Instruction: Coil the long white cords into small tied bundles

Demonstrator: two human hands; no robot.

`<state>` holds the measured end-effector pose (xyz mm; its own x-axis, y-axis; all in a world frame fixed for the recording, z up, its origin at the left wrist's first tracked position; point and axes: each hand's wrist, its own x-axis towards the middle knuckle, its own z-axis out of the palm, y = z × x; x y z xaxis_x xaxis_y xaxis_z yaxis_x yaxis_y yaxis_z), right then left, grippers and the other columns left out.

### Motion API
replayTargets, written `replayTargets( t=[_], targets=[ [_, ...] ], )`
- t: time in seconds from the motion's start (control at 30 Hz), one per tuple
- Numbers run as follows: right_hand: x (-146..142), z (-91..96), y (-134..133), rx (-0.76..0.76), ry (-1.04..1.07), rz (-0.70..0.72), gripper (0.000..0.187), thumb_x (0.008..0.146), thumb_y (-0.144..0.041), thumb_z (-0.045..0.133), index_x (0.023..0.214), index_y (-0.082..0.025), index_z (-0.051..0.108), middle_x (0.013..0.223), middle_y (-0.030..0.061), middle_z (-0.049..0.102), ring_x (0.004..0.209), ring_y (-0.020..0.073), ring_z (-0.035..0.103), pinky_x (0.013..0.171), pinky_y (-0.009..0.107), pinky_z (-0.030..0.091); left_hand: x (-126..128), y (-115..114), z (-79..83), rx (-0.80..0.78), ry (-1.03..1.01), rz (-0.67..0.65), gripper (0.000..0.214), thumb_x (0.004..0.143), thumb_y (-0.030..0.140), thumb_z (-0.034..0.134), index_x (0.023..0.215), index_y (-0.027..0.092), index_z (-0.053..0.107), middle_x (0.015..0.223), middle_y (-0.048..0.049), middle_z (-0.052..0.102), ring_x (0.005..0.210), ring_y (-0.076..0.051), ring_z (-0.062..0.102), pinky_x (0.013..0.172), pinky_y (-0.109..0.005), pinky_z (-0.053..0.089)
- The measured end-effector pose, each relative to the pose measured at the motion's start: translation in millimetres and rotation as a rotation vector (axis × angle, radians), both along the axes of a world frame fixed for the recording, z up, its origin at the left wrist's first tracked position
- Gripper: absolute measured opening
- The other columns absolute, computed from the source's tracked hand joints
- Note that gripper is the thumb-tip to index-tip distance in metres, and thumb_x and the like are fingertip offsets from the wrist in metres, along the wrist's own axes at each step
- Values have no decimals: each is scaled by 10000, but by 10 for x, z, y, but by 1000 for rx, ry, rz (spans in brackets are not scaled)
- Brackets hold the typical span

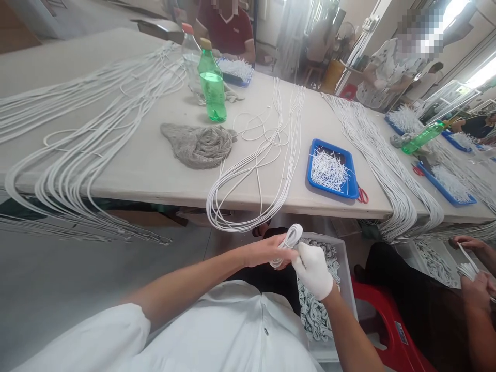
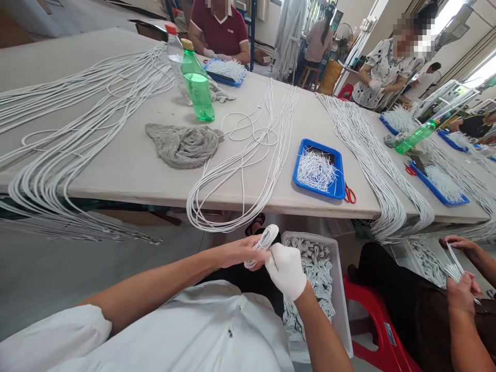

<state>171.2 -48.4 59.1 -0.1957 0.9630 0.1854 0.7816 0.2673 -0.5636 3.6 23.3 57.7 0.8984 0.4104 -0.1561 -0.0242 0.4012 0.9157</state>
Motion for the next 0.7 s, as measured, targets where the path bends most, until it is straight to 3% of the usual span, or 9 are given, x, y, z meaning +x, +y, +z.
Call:
replayTargets(
  t=[0.1,0.13,0.2,0.3,0.37,0.43,0.5,0.6,0.7],
  targets=[
    [-130,67,-102,-251,358,-114,278,906,-227,372,629,-207,371,564,-45,396,515,103,364,494,228,297,-39,42,-84,288,-17,95,346,672,291,742,922,170,535,862,-12,562,761,-125,502,689,-244,418],
    [-189,83,-140,-302,434,-123,276,905,-228,370,630,-209,361,568,-48,383,516,100,349,485,225,287,-29,59,-118,323,-11,169,369,664,274,746,958,171,548,935,-29,571,827,-140,511,750,-258,422],
    [-290,93,-195,-312,466,-91,284,902,-230,379,621,-208,349,569,-49,370,520,97,329,487,230,269,12,97,-156,229,-18,266,407,689,300,730,1032,171,555,1047,-70,583,913,-172,539,822,-297,426],
    [-294,44,-188,-157,264,22,297,895,-202,388,598,-202,375,557,-41,393,518,101,340,520,255,260,54,155,-94,-3,-108,164,299,780,395,642,925,134,618,1104,-142,612,990,-236,578,874,-373,430],
    [-178,-15,-129,7,60,80,285,888,-200,403,603,-195,427,557,-25,433,516,110,364,533,273,254,30,178,-13,37,-105,71,285,737,379,698,884,137,660,1199,-148,589,1111,-269,535,949,-388,392],
    [-17,-70,-61,146,-132,116,266,882,-208,422,622,-185,475,575,-3,472,523,122,390,540,285,246,-25,169,25,100,11,68,458,619,307,800,1035,189,652,1281,-104,547,1170,-252,498,975,-359,377],
    [117,-103,-13,213,-263,134,268,884,-204,427,626,-178,496,584,10,487,531,129,405,543,290,241,-71,116,-15,20,141,4,560,610,314,802,1125,207,607,1197,-88,593,1076,-222,561,894,-331,434],
    [158,-107,-11,188,-249,98,295,892,-194,421,604,-180,482,569,2,475,528,124,412,546,280,256,-62,-5,-178,-125,164,-158,309,765,408,647,923,143,632,824,-65,652,771,-188,631,667,-286,481],
    [9,-85,-87,-14,-8,10,319,918,-203,402,603,-189,452,547,-31,442,502,98,398,520,245,274,33,-48,-301,37,74,72,306,728,347,697,948,148,620,870,-54,641,817,-173,604,704,-263,466]
  ],
)
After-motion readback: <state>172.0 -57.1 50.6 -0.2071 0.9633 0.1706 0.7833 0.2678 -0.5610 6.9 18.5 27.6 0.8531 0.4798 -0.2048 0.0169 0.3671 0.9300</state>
